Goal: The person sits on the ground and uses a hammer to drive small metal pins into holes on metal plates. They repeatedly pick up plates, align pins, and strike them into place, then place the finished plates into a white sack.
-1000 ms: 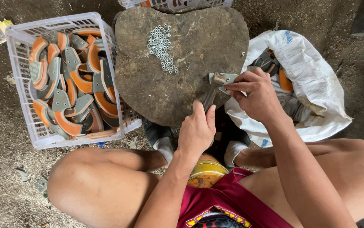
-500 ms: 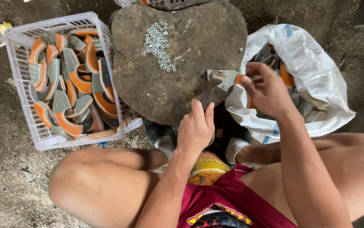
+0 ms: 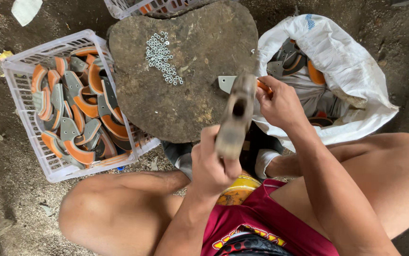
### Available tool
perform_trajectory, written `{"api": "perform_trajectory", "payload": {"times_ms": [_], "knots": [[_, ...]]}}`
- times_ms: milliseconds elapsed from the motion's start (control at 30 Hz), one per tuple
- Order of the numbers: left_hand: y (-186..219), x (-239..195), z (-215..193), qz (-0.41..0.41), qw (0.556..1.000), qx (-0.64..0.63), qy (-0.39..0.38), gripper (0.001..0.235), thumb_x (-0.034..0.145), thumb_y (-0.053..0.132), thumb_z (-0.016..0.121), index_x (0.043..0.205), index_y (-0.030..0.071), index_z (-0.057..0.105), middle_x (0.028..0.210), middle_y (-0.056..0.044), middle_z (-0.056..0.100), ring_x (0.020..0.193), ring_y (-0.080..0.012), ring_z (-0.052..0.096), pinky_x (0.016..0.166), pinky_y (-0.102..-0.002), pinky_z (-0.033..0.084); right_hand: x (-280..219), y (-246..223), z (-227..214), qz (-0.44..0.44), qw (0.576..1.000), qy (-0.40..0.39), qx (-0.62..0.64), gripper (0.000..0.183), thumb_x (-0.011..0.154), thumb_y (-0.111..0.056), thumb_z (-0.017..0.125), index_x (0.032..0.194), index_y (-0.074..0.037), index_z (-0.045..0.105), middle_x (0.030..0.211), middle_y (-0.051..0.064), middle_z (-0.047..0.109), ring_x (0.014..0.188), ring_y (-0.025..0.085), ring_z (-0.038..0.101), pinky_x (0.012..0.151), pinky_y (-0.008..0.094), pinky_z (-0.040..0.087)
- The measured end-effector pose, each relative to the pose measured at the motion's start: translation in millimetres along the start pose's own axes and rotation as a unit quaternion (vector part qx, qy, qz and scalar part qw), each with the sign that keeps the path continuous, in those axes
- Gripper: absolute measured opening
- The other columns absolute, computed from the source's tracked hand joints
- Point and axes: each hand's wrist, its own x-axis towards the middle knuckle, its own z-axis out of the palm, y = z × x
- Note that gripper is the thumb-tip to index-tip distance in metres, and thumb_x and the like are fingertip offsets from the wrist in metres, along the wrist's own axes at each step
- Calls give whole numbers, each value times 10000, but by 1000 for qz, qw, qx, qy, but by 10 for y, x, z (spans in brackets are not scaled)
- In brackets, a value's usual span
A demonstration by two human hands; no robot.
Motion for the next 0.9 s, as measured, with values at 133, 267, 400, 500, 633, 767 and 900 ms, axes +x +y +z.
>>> {"api": "perform_trajectory", "payload": {"times_ms": [133, 267, 400, 500, 633, 767, 900], "knots": [[-202, -1, 147, -101, 991, 65, -54, 316, 1071, 303, 515, 1114, -11, 510, 738, -220, 644, 660, -438, 700, 561, -488, 562, -15, 0, 21, 9, 1000, 3, 2, 310, 974, -216, 673, 1215, -20, 686, 894, 242, 712, 797, 379, 711, 735, 425, 541], [-289, 57, 220, -259, 948, 148, -108, 317, 1079, 310, 560, 1085, -6, 530, 654, -211, 654, 641, -464, 689, 503, -529, 514, 4, -88, -8, -32, 999, 32, 7, 300, 965, -209, 693, 1181, -1, 680, 919, 237, 725, 803, 368, 719, 727, 418, 541], [-150, -88, 123, -159, 987, 24, -25, 302, 1082, 298, 522, 1107, -3, 539, 674, -197, 663, 638, -431, 715, 502, -500, 538, -10, -109, -18, 10, 1000, 1, 19, 272, 984, -202, 670, 1176, -10, 688, 863, 239, 708, 758, 360, 708, 723, 417, 536], [-142, -125, 114, -10, 1000, -21, 7, 342, 1109, 339, 490, 1142, -1, 492, 753, -229, 656, 693, -433, 719, 581, -484, 582, -15, -101, -31, 18, 1000, -6, 10, 282, 979, -183, 658, 1201, -11, 684, 852, 250, 695, 755, 361, 705, 719, 419, 535], [-273, -32, 216, -173, 973, 113, -104, 319, 1061, 306, 565, 1091, -9, 524, 631, -220, 650, 606, -444, 697, 494, -504, 542, -12, -106, -15, 25, 1000, -3, 14, 288, 965, -174, 653, 1201, -11, 676, 839, 246, 704, 755, 358, 712, 718, 417, 538], [-259, -33, 257, -205, 964, 115, -124, 316, 1065, 290, 571, 1095, -20, 518, 634, -235, 655, 611, -461, 689, 471, -517, 517, -14, -59, 8, 12, 1000, 6, 24, 276, 940, -146, 626, 1176, -16, 683, 862, 249, 714, 794, 367, 737, 739, 417, 556], [-145, -89, 201, -156, 986, -4, -63, 297, 1075, 286, 544, 1092, -9, 513, 689, -231, 683, 645, -441, 714, 479, -487, 542, -1, 8, 10, -9, 1000, -1, 1, 310, 914, -105, 611, 1201, -8, 678, 930, 274, 714, 886, 426, 711, 782, 442, 550]]}}
